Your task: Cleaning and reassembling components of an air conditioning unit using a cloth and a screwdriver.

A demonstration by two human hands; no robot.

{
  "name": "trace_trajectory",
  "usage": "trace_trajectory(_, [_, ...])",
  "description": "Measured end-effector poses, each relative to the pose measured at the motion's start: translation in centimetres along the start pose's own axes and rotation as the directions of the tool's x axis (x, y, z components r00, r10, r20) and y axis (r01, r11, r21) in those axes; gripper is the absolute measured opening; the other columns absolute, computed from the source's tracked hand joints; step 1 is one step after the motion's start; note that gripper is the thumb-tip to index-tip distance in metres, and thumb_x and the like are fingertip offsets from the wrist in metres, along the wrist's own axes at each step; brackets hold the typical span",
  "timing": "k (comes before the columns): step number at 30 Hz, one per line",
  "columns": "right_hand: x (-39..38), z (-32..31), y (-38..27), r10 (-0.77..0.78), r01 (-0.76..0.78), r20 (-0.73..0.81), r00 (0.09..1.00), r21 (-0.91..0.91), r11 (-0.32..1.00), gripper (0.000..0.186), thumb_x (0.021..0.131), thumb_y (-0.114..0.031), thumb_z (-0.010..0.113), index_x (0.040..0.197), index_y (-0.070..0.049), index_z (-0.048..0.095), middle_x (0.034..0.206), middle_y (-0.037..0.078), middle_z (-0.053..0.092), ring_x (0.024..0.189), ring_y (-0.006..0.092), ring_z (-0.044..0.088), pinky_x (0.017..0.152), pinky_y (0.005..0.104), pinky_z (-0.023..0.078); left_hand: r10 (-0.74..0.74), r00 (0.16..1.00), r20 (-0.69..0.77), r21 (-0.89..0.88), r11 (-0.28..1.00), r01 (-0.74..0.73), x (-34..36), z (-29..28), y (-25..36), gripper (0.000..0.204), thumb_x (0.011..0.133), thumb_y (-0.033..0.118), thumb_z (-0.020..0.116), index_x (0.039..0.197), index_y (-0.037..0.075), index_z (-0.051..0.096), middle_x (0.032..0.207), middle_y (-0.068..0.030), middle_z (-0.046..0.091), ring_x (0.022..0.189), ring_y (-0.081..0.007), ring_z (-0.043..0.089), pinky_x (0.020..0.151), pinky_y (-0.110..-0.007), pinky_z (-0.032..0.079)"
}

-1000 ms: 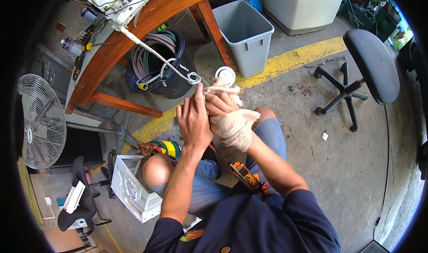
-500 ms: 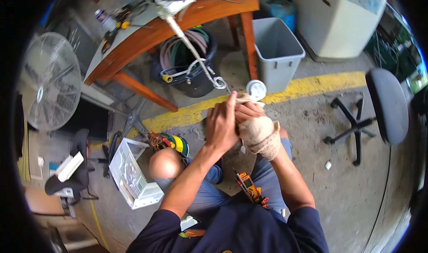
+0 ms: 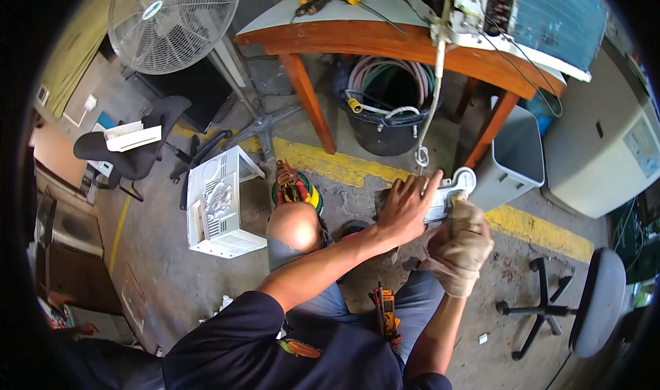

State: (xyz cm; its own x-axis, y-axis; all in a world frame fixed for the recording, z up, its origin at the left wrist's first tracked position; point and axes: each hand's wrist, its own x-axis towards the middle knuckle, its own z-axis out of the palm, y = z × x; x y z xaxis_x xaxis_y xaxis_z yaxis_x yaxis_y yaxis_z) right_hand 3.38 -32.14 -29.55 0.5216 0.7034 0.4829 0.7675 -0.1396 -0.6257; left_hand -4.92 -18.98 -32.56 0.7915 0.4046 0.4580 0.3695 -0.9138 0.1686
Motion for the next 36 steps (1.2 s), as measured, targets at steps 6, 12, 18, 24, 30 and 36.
trace_trajectory(6, [0.4,1.8,1.4,0.140,-0.027,-0.429,0.892,0.260,0.965,0.031,0.105,-0.003,0.051,0.131,-0.007,0.067,0.121,0.009,0.070,0.109,0.0189,0.065,0.097,0.0293,0.050,-0.363,0.906,0.219,-0.526,0.738,0.422,0.6,0.5,-0.2,0.078,0.077,0.006,0.077,0.149,-0.002,0.049,0.124,-0.0259,0.061,0.106,-0.0358,0.064,0.093,-0.052,0.052])
trace_trajectory(12, [1.8,1.5,0.4,0.418,-0.172,-0.205,0.885,0.691,0.702,0.027,0.110,-0.007,0.050,0.132,-0.004,0.065,0.124,0.009,0.069,0.107,0.0151,0.063,0.097,0.0265,0.048,-0.124,0.878,0.462,-0.862,0.169,0.477,1.8,-1.1,-0.6,0.067,0.082,0.019,0.078,0.141,-0.001,0.054,0.125,-0.0220,0.062,0.105,-0.0290,0.063,0.091,-0.044,0.053])
trace_trajectory(18, [2.5,1.6,1.2,0.435,-0.263,0.053,0.899,0.859,0.439,0.023,0.111,-0.010,0.053,0.130,-0.004,0.065,0.122,0.008,0.067,0.105,0.0134,0.061,0.098,0.0262,0.047,-0.111,0.895,0.431,-0.855,-0.367,0.366,3.6,-3.6,-4.3,0.057,0.108,0.050,0.052,0.147,0.008,0.058,0.127,-0.0130,0.070,0.111,-0.0259,0.067,0.096,-0.038,0.052])
trace_trajectory(24, [2.3,6.5,-3.4,0.514,-0.252,0.211,0.831,0.968,0.010,0.020,0.112,-0.015,0.056,0.127,-0.005,0.066,0.108,0.002,0.070,0.087,0.0099,0.062,0.081,0.0207,0.050,0.025,0.927,0.374,-0.673,-0.681,0.290,4.2,-5.1,-4.1,0.076,0.111,0.065,0.041,0.155,0.004,0.047,0.127,-0.0192,0.072,0.111,-0.0284,0.070,0.100,-0.045,0.053])
trace_trajectory(30, [0.9,4.9,-1.4,0.675,-0.406,0.142,0.724,0.879,0.250,0.020,0.111,-0.014,0.061,0.126,-0.003,0.066,0.121,0.007,0.071,0.089,0.0126,0.064,0.084,0.0245,0.052,-0.170,0.951,0.259,-0.842,-0.521,0.137,4.7,-4.9,-4.9,0.081,0.110,0.069,0.038,0.154,0.002,0.048,0.108,-0.0153,0.074,0.099,-0.0256,0.070,0.087,-0.037,0.055])
trace_trajectory(36, [0.1,0.9,-5.6,0.417,-0.168,0.214,0.883,0.975,-0.146,0.024,0.102,-0.003,0.063,0.126,-0.001,0.068,0.115,0.008,0.071,0.088,0.0126,0.063,0.083,0.0239,0.050,-0.099,0.970,0.221,-0.764,-0.635,0.109,3.5,-4.2,-6.3,0.083,0.110,0.070,0.040,0.152,-0.001,0.052,0.099,-0.0101,0.070,0.089,-0.0203,0.066,0.081,-0.031,0.053])
